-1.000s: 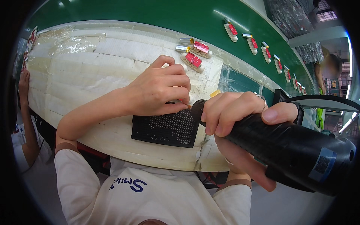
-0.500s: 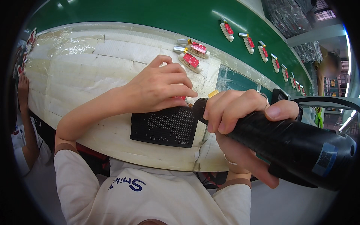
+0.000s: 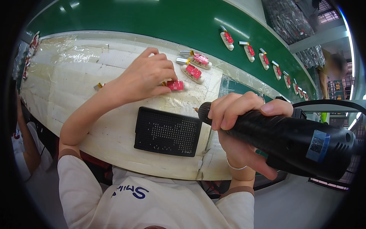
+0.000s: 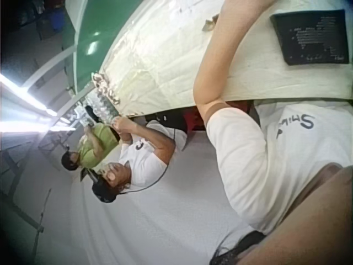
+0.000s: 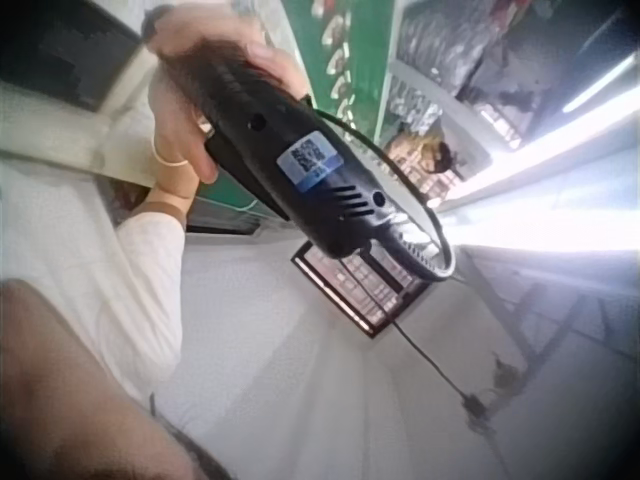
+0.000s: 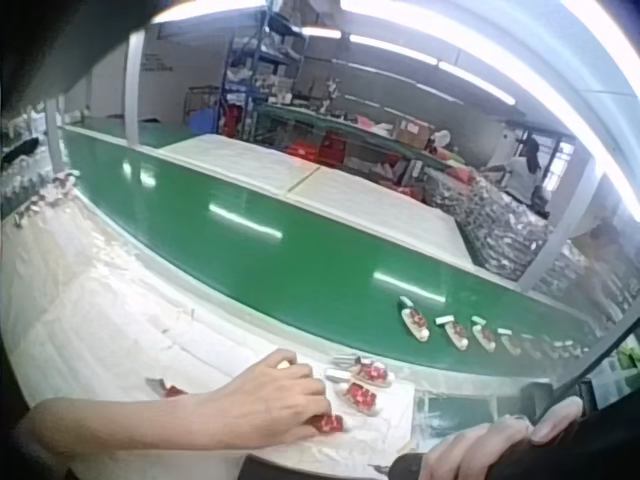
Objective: Assembling small plastic fish-shaped items using an electric handheld fastening or welding tool on a factory line.
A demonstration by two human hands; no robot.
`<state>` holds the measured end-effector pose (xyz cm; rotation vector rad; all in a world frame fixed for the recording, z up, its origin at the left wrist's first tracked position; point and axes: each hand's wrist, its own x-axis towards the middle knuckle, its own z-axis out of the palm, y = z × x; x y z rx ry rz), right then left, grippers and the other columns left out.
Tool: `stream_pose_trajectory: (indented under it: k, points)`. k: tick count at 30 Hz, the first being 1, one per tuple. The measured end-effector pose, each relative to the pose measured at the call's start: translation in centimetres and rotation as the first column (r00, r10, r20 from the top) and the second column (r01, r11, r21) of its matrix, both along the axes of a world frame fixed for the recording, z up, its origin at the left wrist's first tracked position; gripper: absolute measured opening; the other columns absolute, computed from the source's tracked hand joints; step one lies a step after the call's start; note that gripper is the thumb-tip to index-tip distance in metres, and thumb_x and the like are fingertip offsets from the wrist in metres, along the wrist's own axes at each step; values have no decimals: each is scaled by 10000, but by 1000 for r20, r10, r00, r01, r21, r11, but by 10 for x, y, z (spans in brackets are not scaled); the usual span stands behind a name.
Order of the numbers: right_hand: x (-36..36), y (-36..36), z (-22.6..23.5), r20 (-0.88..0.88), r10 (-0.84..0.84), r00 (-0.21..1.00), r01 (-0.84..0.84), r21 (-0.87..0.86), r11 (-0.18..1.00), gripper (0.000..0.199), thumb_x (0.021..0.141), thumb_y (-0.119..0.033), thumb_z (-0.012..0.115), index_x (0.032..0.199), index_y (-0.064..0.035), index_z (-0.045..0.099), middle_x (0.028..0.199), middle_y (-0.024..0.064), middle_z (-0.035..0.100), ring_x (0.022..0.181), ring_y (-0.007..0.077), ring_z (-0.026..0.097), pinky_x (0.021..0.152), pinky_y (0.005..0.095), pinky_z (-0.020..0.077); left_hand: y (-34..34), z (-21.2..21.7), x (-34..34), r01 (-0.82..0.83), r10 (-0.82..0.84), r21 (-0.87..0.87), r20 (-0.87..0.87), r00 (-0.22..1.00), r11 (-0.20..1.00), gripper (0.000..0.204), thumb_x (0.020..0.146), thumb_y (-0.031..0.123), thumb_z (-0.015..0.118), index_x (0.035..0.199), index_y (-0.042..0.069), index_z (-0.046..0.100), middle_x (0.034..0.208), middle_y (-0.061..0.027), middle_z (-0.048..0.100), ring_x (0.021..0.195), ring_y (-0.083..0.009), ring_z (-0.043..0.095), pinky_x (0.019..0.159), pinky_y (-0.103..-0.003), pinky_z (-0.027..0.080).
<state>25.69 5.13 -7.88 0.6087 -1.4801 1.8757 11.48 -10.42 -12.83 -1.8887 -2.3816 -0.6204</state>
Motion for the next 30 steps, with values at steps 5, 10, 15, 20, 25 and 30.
stream_pose_trajectory:
  k: [5,10,15,20,25,30]
  points:
    - [-5,3,-6,25,-27,999,27,-10,1000,933,531,-813,509,1105,-111,291,665,103,493,480,213,494,474,346,457,8,-16,22,150,-161,69,212,964,986,146,696,205,713,757,102,630,767,-11,590,816,-178,558,900,-353,351]
    - [-15,11,-17,16,25,1000,-26,62,998,945,541,-821,477,1092,-75,294,666,109,489,496,210,499,476,324,464,10,-19,22,172,-189,86,270,944,981,138,705,210,710,752,105,634,728,-4,570,780,-168,556,895,-351,348]
    - [-17,10,-22,49,27,998,-32,91,995,940,546,-829,450,1085,-75,299,665,109,487,504,201,499,483,322,470,9,-20,20,181,-198,84,289,937,980,138,708,217,712,755,111,637,727,-1,570,763,-169,558,890,-347,348]
    - [-16,9,-27,94,12,995,-18,69,997,911,569,-814,445,1084,-74,316,662,115,489,513,202,504,492,319,478,9,-21,19,188,-209,96,305,929,977,153,701,219,718,755,102,636,728,-7,571,762,-171,559,883,-344,352]
    - [-17,6,-30,89,-26,996,16,111,994,828,680,-812,354,1104,-100,329,637,89,460,464,179,471,478,319,440,11,-25,19,213,-235,103,333,913,972,161,697,214,718,758,92,634,731,-15,576,763,-181,559,854,-335,379]
    - [-13,6,-25,49,28,998,-32,85,996,908,573,-779,512,1105,-72,309,669,124,498,511,230,508,490,337,476,12,-23,15,233,-235,56,415,879,971,167,699,201,713,803,89,644,774,-22,584,806,-207,554,829,-333,401]
